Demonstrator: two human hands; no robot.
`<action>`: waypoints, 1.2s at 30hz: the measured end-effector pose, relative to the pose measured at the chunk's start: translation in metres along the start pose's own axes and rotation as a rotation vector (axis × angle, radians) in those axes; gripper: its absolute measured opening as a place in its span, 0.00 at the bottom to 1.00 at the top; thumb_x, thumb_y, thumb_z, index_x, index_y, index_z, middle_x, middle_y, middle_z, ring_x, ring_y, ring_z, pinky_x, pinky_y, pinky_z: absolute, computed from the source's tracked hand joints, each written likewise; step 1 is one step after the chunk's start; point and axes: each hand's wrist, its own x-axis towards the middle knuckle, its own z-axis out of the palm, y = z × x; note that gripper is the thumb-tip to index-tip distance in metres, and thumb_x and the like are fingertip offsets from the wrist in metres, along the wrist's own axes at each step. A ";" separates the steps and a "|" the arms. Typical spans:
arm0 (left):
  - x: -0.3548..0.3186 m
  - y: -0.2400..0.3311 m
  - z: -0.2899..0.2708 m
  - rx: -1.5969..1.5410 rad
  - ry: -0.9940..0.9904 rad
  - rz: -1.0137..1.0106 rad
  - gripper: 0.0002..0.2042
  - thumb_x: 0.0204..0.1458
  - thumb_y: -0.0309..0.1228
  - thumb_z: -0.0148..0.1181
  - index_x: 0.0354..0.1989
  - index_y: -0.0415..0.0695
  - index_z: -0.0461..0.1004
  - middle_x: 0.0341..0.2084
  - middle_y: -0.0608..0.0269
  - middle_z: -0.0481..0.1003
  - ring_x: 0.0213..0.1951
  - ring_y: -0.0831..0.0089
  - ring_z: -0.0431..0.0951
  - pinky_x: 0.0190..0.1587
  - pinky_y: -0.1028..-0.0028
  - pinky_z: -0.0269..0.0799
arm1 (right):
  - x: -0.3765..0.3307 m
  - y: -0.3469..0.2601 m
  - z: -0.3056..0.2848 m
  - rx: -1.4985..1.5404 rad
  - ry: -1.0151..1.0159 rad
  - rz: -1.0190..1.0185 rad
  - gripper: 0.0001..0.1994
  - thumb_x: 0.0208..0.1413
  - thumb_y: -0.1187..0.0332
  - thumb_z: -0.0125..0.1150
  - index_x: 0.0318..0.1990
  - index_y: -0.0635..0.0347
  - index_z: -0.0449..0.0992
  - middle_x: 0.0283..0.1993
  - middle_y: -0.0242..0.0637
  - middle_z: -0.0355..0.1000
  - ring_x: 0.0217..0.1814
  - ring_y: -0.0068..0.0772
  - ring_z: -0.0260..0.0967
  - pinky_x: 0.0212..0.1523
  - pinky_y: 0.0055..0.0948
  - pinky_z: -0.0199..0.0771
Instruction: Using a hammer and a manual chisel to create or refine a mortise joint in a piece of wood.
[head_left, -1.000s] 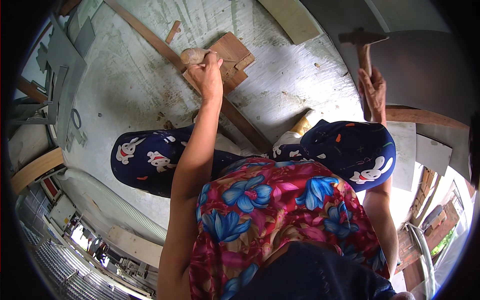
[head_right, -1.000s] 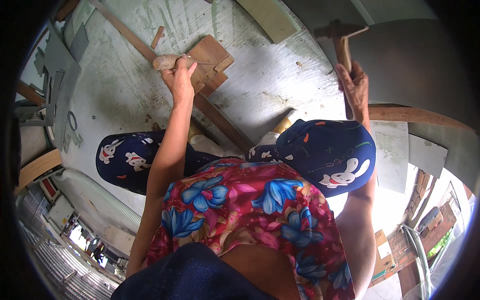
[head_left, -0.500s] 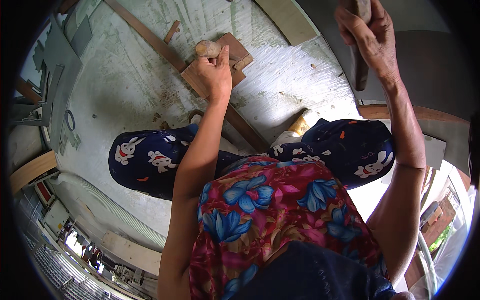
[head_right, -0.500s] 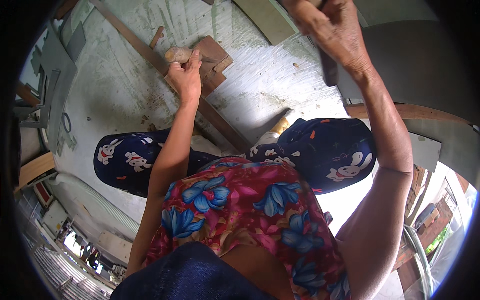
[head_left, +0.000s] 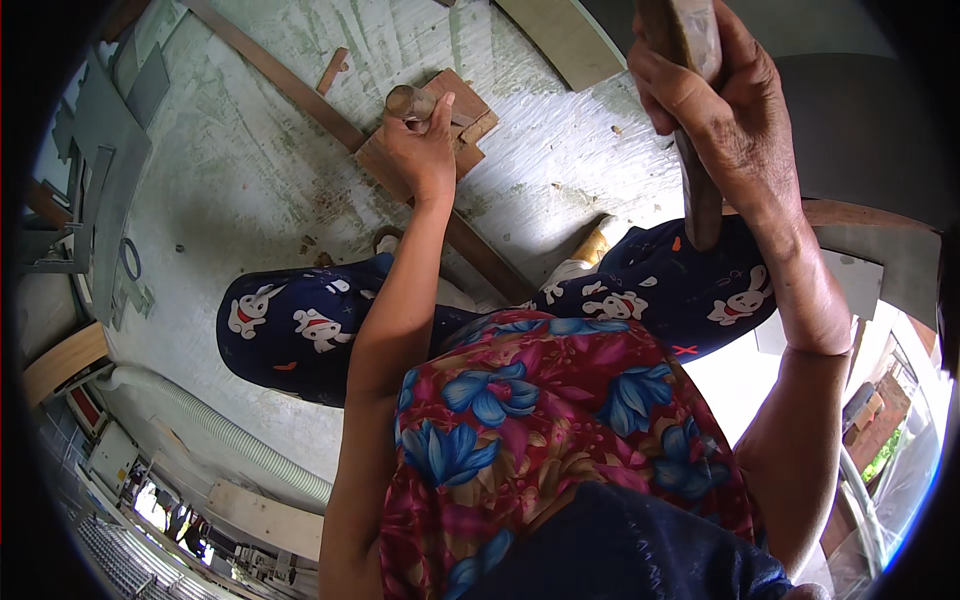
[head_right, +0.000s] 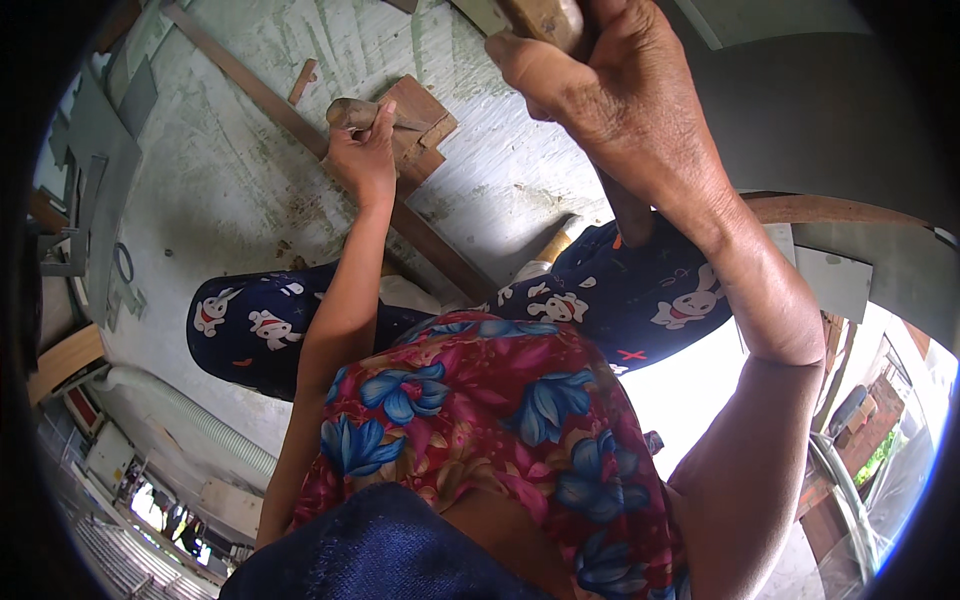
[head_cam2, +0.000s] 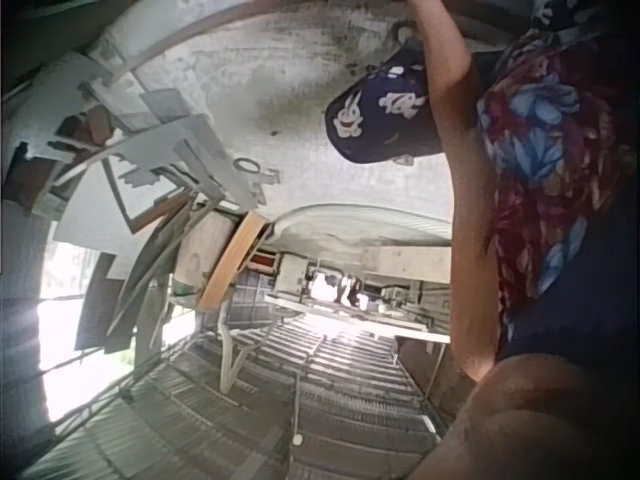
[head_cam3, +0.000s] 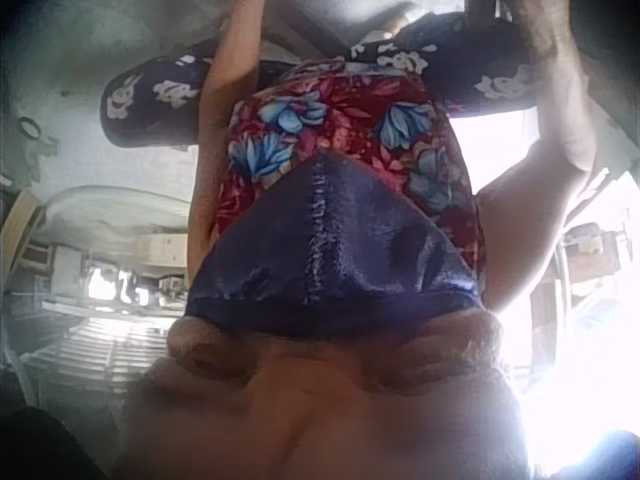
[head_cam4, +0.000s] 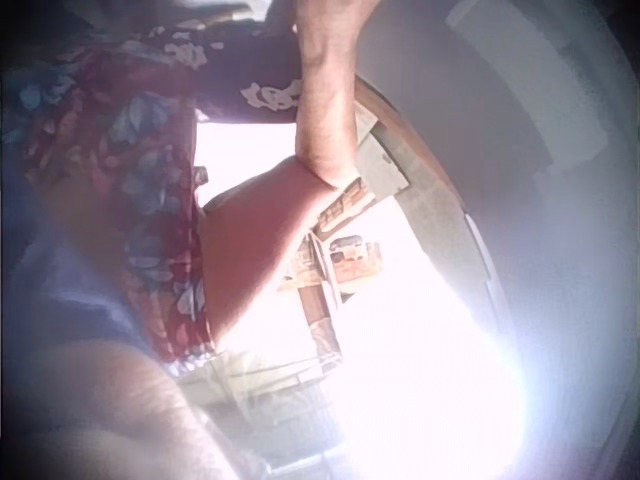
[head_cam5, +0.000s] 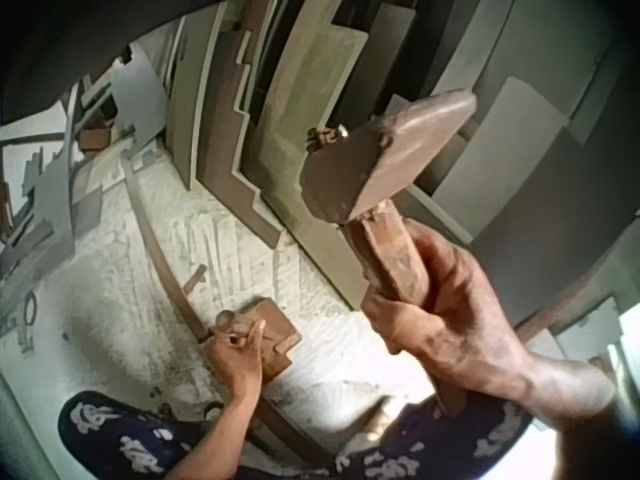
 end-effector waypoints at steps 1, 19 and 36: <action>-0.001 0.004 0.001 0.075 -0.002 -0.011 0.12 0.47 0.29 0.70 0.32 0.36 0.74 0.27 0.65 0.78 0.27 0.82 0.73 0.33 0.79 0.72 | -0.002 0.002 -0.002 -0.005 -0.042 0.024 0.22 0.53 0.72 0.62 0.54 0.66 0.63 0.28 0.27 0.67 0.24 0.14 0.64 0.24 0.17 0.66; -0.001 -0.001 0.006 0.309 -0.140 0.078 0.16 0.43 0.29 0.72 0.33 0.35 0.71 0.27 0.56 0.76 0.30 0.68 0.76 0.37 0.70 0.72 | 0.014 0.030 0.006 0.089 -0.241 -0.085 0.16 0.56 0.75 0.59 0.51 0.66 0.66 0.41 0.27 0.68 0.39 0.15 0.62 0.34 0.18 0.64; 0.002 -0.013 0.006 0.417 -0.313 0.229 0.19 0.42 0.28 0.70 0.41 0.36 0.71 0.33 0.49 0.77 0.36 0.55 0.79 0.38 0.64 0.74 | 0.041 0.054 0.039 -0.727 -0.405 -0.192 0.25 0.58 0.49 0.55 0.47 0.67 0.70 0.29 0.51 0.75 0.33 0.49 0.76 0.33 0.39 0.75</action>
